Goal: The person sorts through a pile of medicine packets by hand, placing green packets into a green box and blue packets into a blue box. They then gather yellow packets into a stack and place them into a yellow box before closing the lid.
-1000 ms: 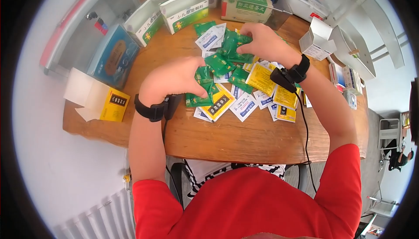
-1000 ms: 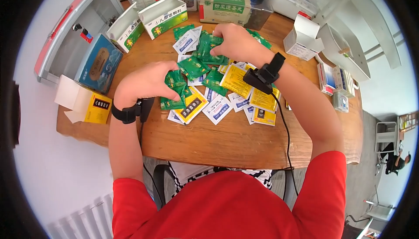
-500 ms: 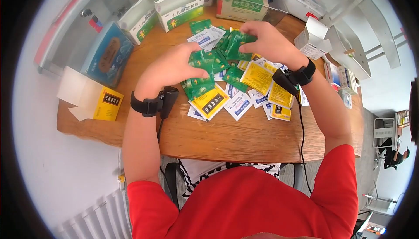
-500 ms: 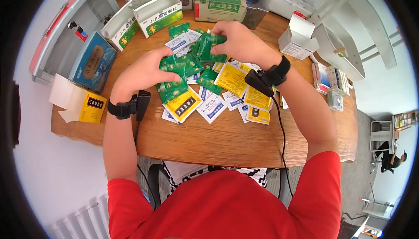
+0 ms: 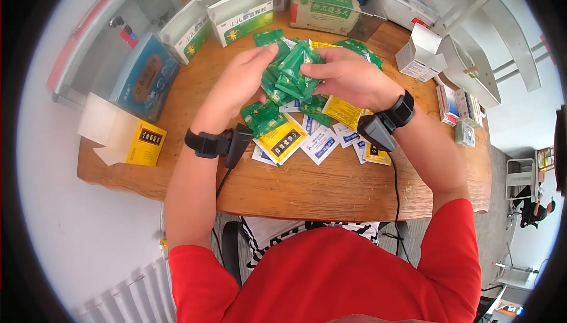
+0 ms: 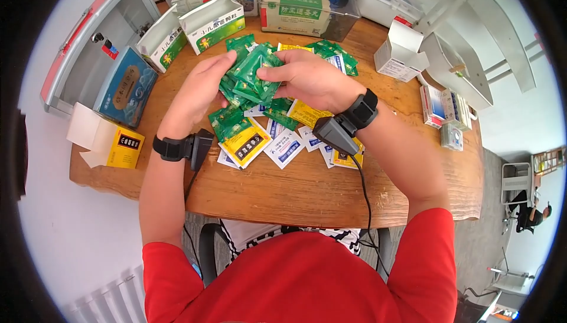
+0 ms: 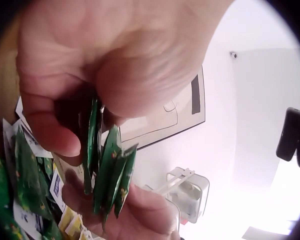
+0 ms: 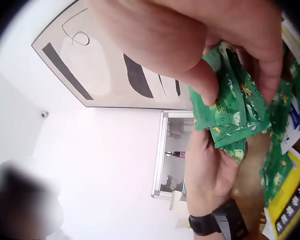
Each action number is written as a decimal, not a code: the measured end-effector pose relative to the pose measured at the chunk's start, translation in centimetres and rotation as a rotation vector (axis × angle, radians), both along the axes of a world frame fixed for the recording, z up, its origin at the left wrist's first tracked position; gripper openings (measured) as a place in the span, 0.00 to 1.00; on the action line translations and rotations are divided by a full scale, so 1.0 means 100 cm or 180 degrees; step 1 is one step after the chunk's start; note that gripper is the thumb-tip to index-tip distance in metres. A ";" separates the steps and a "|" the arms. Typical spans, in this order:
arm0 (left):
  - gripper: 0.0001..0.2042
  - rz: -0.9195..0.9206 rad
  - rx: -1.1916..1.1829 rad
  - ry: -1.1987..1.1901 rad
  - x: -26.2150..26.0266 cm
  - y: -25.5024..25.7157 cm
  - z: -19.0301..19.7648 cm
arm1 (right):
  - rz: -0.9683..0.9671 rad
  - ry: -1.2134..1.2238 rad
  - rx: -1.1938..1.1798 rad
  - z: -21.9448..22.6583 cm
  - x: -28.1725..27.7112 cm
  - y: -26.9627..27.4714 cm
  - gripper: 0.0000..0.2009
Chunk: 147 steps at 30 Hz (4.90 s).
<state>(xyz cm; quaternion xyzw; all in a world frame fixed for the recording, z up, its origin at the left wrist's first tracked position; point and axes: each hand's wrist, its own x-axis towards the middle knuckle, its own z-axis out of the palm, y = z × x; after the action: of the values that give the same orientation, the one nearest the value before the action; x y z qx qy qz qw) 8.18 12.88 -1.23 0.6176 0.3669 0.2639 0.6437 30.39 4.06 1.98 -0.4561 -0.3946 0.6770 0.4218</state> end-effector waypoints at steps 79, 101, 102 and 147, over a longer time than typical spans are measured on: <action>0.24 -0.1308 0.1244 0.0288 0.090 -0.038 0.028 | -0.0709 -0.3332 0.2245 0.025 0.102 -0.091 0.22; 0.25 -0.1332 0.1980 0.0502 0.090 -0.050 0.032 | -0.0320 -0.4128 0.2272 0.012 0.066 -0.109 0.22; 0.24 -0.1324 0.2169 0.0536 0.091 -0.050 0.031 | -0.0331 -0.4127 0.2265 0.013 0.065 -0.109 0.22; 0.09 -0.1046 0.2358 0.0925 0.092 -0.056 0.031 | -0.0494 -0.4391 0.2609 0.012 0.080 -0.103 0.08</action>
<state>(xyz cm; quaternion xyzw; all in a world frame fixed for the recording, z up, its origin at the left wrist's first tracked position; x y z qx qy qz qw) 17.37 7.23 1.84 0.8880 0.2310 0.1820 0.3536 38.36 -6.25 3.15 -0.6065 -0.7503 0.0130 0.2628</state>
